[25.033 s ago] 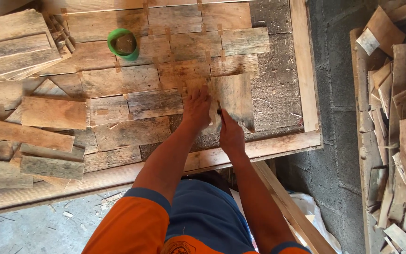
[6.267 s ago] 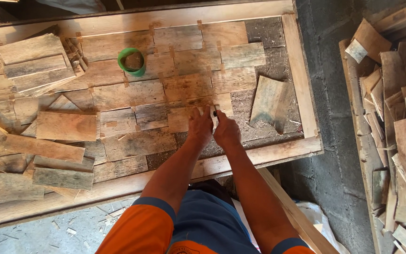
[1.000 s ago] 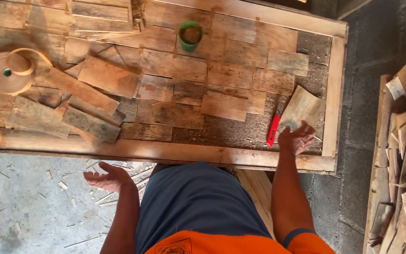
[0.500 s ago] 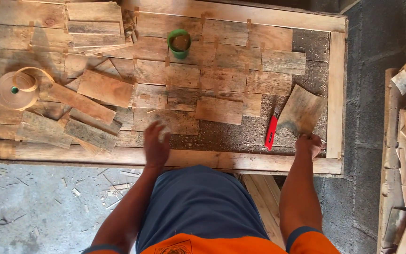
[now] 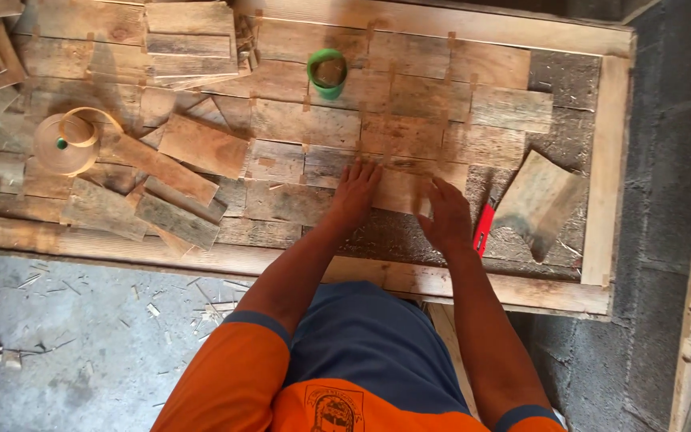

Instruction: Applying glue and trimming wood veneer pieces onto a wooden surface.

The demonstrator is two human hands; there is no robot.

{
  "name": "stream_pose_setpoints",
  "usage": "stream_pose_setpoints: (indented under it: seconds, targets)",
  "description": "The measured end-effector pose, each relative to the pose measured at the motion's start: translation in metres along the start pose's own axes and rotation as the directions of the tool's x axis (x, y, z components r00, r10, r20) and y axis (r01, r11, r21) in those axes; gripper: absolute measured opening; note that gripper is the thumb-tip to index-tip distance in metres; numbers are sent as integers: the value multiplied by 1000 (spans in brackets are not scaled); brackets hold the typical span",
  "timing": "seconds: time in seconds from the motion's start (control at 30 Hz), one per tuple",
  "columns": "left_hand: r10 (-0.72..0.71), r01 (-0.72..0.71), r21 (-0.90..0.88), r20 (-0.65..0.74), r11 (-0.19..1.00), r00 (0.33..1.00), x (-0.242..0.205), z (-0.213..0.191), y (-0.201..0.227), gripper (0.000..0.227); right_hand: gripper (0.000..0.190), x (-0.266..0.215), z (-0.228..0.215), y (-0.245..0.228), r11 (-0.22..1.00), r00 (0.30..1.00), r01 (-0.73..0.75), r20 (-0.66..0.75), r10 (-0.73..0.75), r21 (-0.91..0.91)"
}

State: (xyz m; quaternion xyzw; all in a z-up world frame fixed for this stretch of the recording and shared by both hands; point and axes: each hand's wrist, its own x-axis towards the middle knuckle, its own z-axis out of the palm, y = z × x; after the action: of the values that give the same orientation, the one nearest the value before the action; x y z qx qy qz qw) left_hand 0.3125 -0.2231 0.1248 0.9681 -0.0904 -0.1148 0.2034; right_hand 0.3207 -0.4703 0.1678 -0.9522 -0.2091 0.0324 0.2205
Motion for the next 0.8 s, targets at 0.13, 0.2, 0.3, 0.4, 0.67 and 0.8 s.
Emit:
stream_pose_setpoints:
  seconds: [0.13, 0.2, 0.3, 0.4, 0.67, 0.8]
  targets:
    - [44, -42, 24, -69, 999, 997, 0, 12, -16, 86, 95, 32, -7, -46, 995, 989, 48, 145, -35, -89]
    - [40, -41, -18, -30, 999, 999, -2, 6, -16, 89, 95, 38, 1, -45, 977, 947, 1, 315, 68, -215]
    - [18, -18, -21, 7, 1000, 1000, -7, -7, -13, 94, 59, 41, 25, -20, 959, 982, 105, 179, -58, -263]
    - [17, -12, -72, 65, 997, 998, -11, -30, -7, 100, 74, 48, 10, -31, 967, 959, 82, 283, -11, -239]
    - [39, -34, -66, 71, 997, 997, -7, -19, -20, 106, 68, 23, -26, -34, 958, 963, 38, 268, 42, -285]
    - [69, -65, -30, 125, 997, 990, -10, -45, -9, 108, 81, -8, -52, -17, 921, 938, -147, 246, 246, -361]
